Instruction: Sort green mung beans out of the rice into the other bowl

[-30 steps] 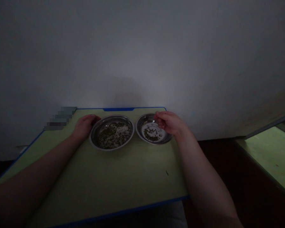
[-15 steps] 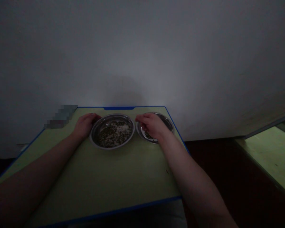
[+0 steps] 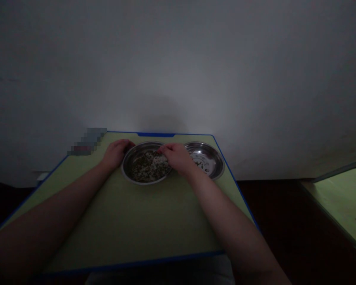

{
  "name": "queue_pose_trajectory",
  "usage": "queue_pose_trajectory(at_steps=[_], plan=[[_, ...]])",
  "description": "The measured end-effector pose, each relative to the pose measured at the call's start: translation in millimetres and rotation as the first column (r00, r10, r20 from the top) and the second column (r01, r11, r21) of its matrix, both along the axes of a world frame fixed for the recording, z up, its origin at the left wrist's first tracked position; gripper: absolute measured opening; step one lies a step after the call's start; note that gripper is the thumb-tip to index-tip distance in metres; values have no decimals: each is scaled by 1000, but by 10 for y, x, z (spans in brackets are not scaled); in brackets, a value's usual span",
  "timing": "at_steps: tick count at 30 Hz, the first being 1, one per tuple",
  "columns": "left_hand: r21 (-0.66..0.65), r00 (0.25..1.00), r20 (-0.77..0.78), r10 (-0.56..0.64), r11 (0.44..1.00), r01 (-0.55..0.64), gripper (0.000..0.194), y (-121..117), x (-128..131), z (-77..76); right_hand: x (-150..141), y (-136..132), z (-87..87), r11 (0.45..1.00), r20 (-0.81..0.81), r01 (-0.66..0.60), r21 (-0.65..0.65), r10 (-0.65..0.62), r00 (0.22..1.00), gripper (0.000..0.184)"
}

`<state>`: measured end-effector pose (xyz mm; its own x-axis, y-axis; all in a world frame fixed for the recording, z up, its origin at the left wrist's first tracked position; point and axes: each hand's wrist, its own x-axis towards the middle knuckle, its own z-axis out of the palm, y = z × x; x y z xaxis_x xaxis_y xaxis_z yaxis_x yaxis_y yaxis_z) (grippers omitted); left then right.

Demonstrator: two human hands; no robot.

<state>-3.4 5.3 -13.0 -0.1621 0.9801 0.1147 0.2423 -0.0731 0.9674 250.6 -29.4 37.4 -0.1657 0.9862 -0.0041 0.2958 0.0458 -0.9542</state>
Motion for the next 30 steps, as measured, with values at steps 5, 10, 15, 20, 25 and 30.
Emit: queue_pose_trajectory(at_steps=[5,10,15,20,25,30], plan=[[-3,1000,-9,3,1000,-3,35,-13,4,17,43,20,-39,979,-393,-79,-189,-2,920,25],[-6,1000,-22,14,1000,-14,34,-7,-3,9,129,-6,40,943,-585,-156,-294,-48,810,23],[-7,999,-47,7,1000,-7,35,-11,-4,13,317,-27,107,950,-615,-185,-253,-10,788,21],[-8,999,-45,6,1000,-7,34,-9,-9,20,818,51,96,988,-347,-74,-135,23,938,35],[-9,999,-49,15,1000,-16,35,-28,10,50,1318,159,47,987,22,61,-146,-59,998,39],[10,991,-129,36,999,-35,35,-65,23,111,1444,192,60,977,-98,-19,-211,-1,995,37]])
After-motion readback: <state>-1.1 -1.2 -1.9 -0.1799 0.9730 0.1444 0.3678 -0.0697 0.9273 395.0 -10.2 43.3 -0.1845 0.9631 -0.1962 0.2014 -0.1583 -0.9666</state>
